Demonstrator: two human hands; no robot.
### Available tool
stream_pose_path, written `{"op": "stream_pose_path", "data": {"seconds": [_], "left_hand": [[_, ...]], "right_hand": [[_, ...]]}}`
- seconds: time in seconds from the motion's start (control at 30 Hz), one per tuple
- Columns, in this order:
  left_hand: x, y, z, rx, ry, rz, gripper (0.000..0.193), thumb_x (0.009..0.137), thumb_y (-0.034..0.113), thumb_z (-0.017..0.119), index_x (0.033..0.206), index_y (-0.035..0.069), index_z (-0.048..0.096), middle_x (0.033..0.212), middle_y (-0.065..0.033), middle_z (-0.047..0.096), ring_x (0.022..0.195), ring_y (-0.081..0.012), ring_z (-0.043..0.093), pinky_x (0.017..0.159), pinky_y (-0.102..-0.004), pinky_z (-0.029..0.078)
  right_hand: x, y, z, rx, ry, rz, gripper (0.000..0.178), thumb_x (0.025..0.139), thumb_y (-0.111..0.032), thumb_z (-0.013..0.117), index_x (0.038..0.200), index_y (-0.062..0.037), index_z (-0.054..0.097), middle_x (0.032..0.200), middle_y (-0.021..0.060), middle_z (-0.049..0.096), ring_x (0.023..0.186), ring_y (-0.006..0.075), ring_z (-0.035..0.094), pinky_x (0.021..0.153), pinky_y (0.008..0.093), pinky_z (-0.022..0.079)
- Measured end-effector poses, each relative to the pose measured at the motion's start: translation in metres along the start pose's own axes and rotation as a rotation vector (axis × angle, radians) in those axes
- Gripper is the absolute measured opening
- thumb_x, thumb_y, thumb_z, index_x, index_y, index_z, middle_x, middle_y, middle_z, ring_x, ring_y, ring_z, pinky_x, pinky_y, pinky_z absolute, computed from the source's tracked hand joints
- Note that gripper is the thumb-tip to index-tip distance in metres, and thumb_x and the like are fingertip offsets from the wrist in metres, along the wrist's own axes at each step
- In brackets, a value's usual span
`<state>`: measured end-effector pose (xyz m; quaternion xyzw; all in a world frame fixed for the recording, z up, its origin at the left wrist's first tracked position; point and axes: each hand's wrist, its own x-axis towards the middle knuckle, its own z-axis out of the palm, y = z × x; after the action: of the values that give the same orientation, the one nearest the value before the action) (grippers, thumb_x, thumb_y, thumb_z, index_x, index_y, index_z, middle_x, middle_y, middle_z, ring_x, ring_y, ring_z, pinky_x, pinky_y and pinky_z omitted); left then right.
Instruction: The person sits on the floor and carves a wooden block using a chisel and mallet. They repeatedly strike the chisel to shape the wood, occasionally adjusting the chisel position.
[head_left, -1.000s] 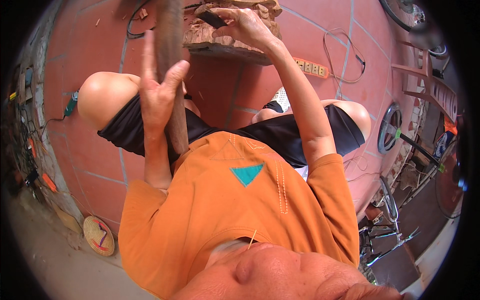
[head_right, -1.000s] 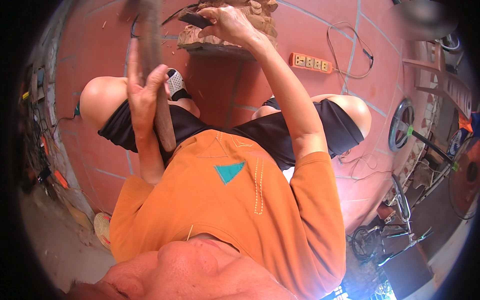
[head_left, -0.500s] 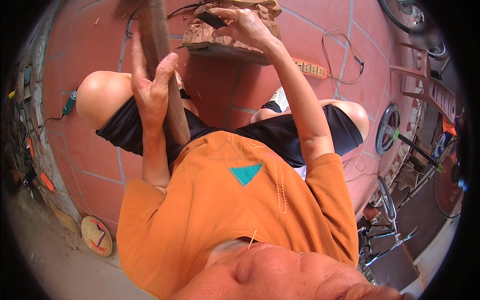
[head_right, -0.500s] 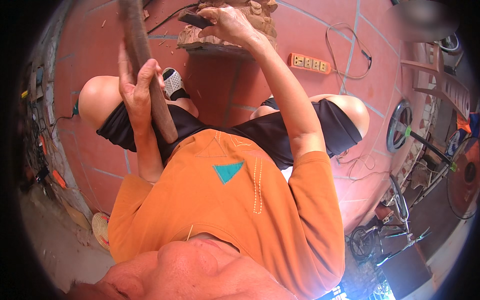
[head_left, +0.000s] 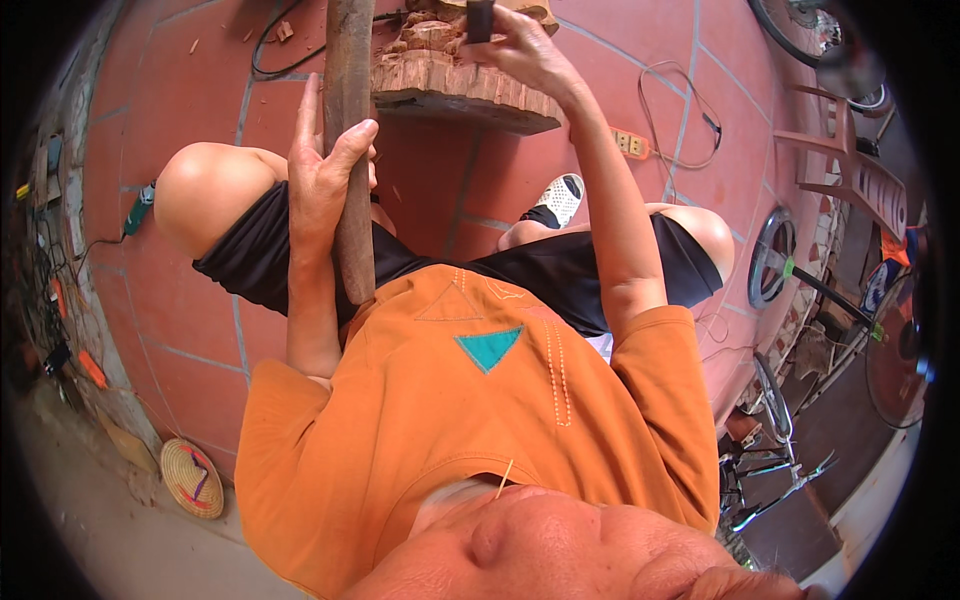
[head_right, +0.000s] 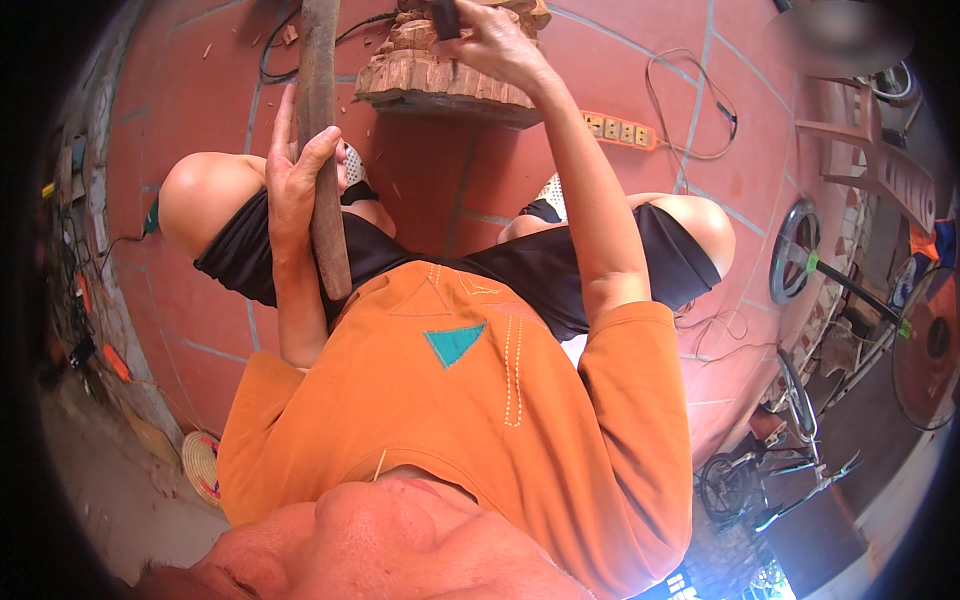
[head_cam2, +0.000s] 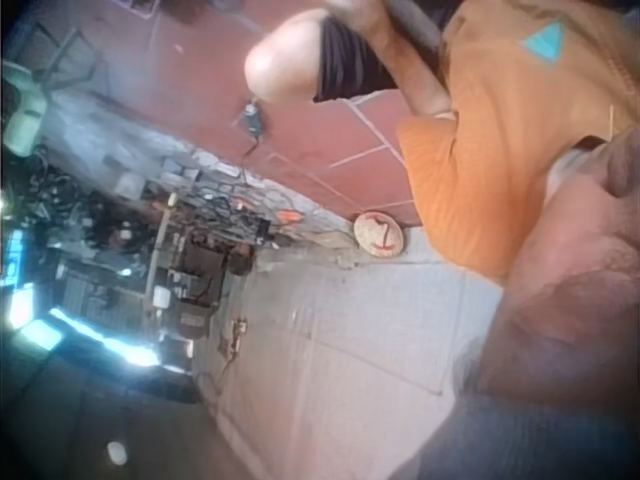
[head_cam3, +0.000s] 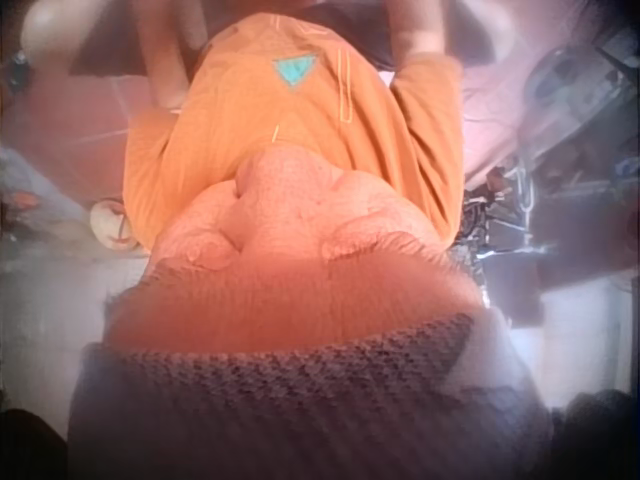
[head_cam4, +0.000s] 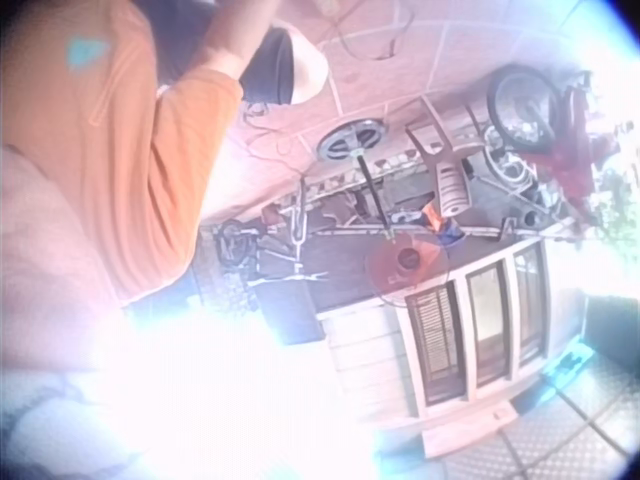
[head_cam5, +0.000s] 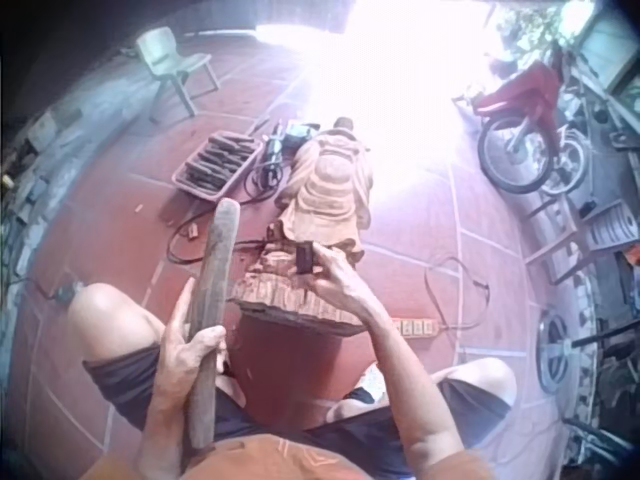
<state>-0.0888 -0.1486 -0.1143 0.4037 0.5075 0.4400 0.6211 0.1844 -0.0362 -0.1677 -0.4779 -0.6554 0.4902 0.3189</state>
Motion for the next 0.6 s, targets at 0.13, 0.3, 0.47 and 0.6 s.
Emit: {"op": "stream_pose_path", "data": {"seconds": [0.13, 0.3, 0.47, 0.6], "left_hand": [[0.002, 0.0, 0.002, -0.029, -0.02, 0.032, 0.081, 0.095, 0.021, 0.073, 0.162, 0.006, 0.029, 0.08, -0.0018, 0.061, 0.059, -0.0065, 0.059, 0.053, -0.0216, 0.052], [0.002, -0.001, 0.004, -0.003, -0.054, 0.026, 0.077, 0.095, 0.023, 0.073, 0.16, 0.006, 0.034, 0.082, -0.0015, 0.061, 0.06, -0.0062, 0.058, 0.053, -0.0213, 0.052], [0.001, -0.003, 0.004, 0.032, -0.054, 0.036, 0.077, 0.095, 0.024, 0.073, 0.16, 0.006, 0.035, 0.083, -0.0017, 0.061, 0.064, -0.0058, 0.059, 0.054, -0.0211, 0.053], [-0.001, -0.002, 0.004, 0.036, -0.035, 0.038, 0.078, 0.095, 0.024, 0.073, 0.16, 0.006, 0.035, 0.083, -0.0019, 0.061, 0.065, -0.0061, 0.06, 0.055, -0.0214, 0.054]], "right_hand": [[-0.01, -0.011, -0.015, 0.053, 0.125, -0.062, 0.041, 0.087, 0.006, 0.072, 0.126, -0.0008, 0.061, 0.111, 0.0088, 0.071, 0.101, 0.0174, 0.07, 0.086, 0.0364, 0.061], [-0.007, 0.002, 0.001, 0.065, 0.083, -0.144, 0.038, 0.089, 0.007, 0.071, 0.125, -0.0014, 0.061, 0.109, 0.0072, 0.071, 0.099, 0.016, 0.07, 0.084, 0.0345, 0.06], [-0.008, 0.018, 0.019, -0.039, 0.085, -0.098, 0.043, 0.09, 0.004, 0.073, 0.13, -0.0041, 0.06, 0.109, 0.0057, 0.071, 0.098, 0.0144, 0.07, 0.085, 0.0324, 0.057], [-0.008, 0.014, 0.015, -0.292, 0.056, -0.173, 0.047, 0.089, 0.005, 0.072, 0.133, -0.0037, 0.059, 0.115, 0.0055, 0.071, 0.1, 0.0141, 0.069, 0.087, 0.0321, 0.057]]}}
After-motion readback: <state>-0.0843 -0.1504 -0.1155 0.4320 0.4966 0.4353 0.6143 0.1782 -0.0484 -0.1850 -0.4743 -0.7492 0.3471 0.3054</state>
